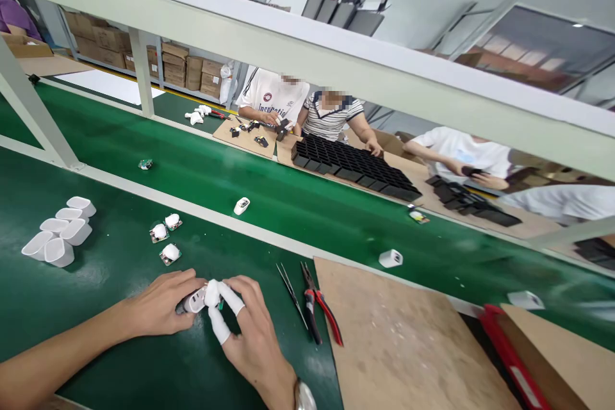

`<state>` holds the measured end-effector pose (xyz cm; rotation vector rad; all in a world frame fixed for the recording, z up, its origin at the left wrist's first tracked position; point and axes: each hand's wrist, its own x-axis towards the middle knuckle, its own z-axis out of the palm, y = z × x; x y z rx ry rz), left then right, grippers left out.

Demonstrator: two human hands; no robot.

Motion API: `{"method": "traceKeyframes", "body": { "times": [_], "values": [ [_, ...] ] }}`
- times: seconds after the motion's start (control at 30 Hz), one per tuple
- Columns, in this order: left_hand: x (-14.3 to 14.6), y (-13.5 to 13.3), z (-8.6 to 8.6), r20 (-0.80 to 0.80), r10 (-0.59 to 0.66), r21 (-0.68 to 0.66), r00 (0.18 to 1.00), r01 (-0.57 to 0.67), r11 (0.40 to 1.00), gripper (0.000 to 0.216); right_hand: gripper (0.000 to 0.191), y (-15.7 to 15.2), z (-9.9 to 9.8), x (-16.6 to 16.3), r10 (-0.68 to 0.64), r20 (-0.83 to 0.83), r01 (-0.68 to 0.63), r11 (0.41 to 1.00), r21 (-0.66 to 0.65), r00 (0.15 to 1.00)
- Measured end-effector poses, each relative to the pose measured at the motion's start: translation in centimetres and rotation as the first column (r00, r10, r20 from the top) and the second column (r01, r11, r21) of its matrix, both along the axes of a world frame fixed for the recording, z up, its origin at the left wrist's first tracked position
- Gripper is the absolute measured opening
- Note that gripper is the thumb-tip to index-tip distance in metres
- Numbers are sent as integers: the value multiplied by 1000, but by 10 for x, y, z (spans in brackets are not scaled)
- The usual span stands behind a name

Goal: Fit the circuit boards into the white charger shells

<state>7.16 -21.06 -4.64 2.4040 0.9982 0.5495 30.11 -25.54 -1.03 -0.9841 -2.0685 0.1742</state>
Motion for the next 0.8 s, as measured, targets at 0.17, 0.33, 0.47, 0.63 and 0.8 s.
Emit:
{"method": "traceKeyframes", "body": {
  "times": [0.17,0.33,0.47,0.63,0.8],
  "values": [
    [1,3,-9,31,74,67,997,-76,995,43,52,-6,-4,-1,18,10,-18,1000,-18,1000],
    [1,3,-15,49,89,185,995,-97,978,45,51,-10,-10,-1,8,72,-8,1000,4,997],
    [2,1,-14,57,62,286,996,-75,955,41,52,-10,-14,0,17,122,-19,1000,9,992],
    [2,1,-13,50,61,353,997,-75,933,37,52,-9,-14,-2,15,224,-20,1000,17,974],
    [2,1,-17,25,83,360,996,-86,929,38,41,-8,-6,-6,8,278,-12,1000,11,961]
  ]
}}
